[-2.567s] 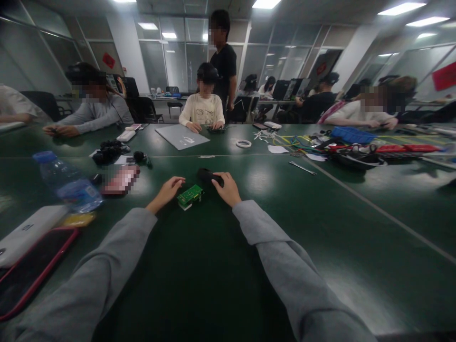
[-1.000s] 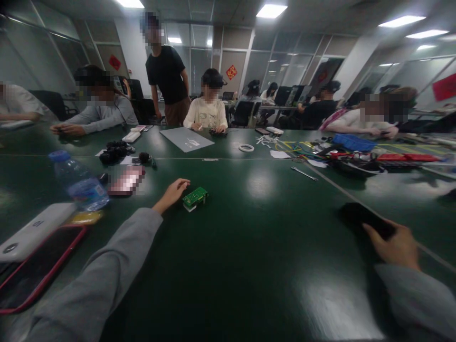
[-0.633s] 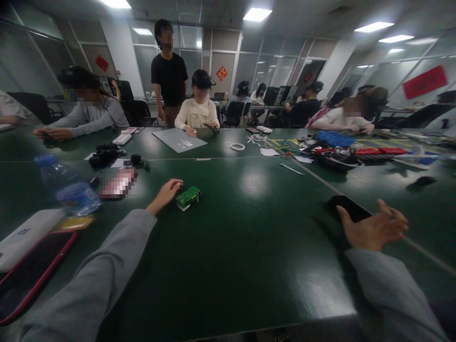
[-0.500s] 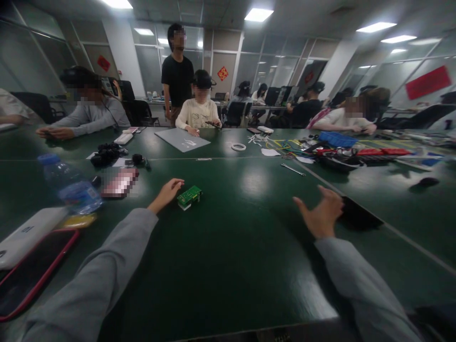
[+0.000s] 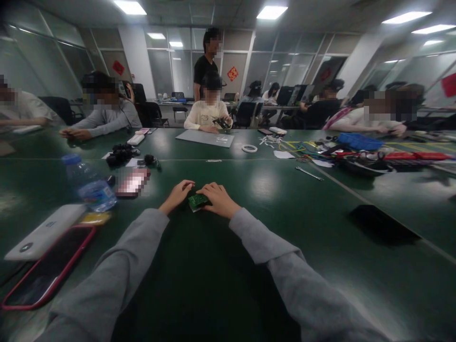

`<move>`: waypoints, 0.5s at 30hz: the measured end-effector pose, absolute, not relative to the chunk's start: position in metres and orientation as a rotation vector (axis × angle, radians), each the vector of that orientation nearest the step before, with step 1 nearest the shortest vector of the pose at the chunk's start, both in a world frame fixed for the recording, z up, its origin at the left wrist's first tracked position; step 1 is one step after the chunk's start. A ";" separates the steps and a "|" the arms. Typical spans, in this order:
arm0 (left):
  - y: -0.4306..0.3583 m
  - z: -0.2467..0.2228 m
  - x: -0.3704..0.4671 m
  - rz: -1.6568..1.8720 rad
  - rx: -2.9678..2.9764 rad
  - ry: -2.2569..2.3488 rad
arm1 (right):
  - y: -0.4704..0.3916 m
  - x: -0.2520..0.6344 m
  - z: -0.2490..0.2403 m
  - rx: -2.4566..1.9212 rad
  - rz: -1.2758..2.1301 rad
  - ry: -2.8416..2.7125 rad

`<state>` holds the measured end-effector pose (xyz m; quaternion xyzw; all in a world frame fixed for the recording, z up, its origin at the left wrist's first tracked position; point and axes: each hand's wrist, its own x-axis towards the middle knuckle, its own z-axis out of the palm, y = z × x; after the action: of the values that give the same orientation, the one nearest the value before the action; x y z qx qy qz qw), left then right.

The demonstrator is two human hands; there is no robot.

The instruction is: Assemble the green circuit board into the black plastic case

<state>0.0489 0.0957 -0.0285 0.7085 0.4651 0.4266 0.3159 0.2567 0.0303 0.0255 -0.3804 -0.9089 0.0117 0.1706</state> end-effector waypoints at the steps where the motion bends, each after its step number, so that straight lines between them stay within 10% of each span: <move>1: 0.096 -0.029 0.049 1.117 1.867 1.233 | 0.028 0.262 0.025 -1.137 -0.004 -2.566; 15: 0.092 -0.025 0.045 1.026 1.887 1.245 | -0.032 0.573 0.004 -2.013 -0.071 -1.647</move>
<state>0.0450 0.0921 -0.0245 0.7190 0.4746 0.3911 0.3236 0.5732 -0.0316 0.0038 -0.7457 -0.6100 -0.0262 0.2665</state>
